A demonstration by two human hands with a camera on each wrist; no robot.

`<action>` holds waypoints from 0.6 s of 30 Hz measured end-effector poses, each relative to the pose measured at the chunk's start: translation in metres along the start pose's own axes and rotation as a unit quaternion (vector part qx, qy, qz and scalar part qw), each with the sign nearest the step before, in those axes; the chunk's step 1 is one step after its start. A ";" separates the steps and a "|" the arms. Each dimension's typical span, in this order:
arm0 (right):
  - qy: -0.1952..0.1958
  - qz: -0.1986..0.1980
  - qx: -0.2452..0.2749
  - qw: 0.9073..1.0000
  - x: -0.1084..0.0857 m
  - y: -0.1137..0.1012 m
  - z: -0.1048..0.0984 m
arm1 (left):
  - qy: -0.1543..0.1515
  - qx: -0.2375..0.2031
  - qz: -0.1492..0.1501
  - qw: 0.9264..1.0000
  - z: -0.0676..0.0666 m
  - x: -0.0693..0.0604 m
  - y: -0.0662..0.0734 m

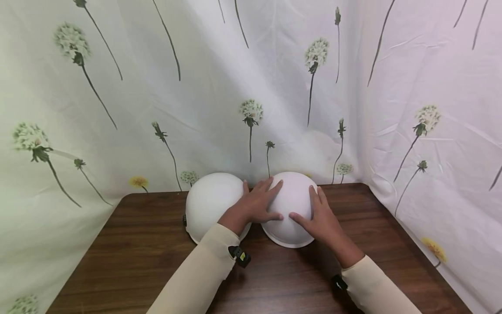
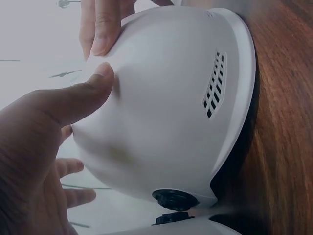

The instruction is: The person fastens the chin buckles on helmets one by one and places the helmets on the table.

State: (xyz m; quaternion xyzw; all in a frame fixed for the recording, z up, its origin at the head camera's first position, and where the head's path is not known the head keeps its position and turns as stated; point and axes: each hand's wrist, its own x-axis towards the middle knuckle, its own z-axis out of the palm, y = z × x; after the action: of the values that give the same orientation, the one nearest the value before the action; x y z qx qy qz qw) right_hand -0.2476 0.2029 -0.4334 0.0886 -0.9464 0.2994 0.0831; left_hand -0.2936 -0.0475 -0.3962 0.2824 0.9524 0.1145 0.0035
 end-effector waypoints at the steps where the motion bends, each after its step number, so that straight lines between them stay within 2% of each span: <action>1: -0.001 0.000 -0.001 1.000 0.000 0.000 0.000 | 0.005 0.006 0.000 1.000 0.000 -0.001 0.000; 8: -0.003 0.006 -0.002 1.000 0.002 -0.002 0.000 | 0.034 0.051 0.000 0.998 -0.003 -0.008 0.004; 13: -0.005 0.002 -0.002 1.000 0.001 -0.004 0.000 | 0.053 0.082 -0.029 0.995 -0.006 -0.014 0.005; 18: -0.009 0.009 -0.004 1.000 0.001 -0.005 -0.001 | 0.066 0.076 -0.050 0.994 -0.011 -0.022 0.003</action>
State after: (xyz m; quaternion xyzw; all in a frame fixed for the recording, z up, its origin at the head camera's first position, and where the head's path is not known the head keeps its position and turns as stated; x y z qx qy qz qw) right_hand -0.2474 0.1995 -0.4301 0.0825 -0.9489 0.2959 0.0723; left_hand -0.2741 -0.0598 -0.3860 0.2255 0.9695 0.0597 -0.0749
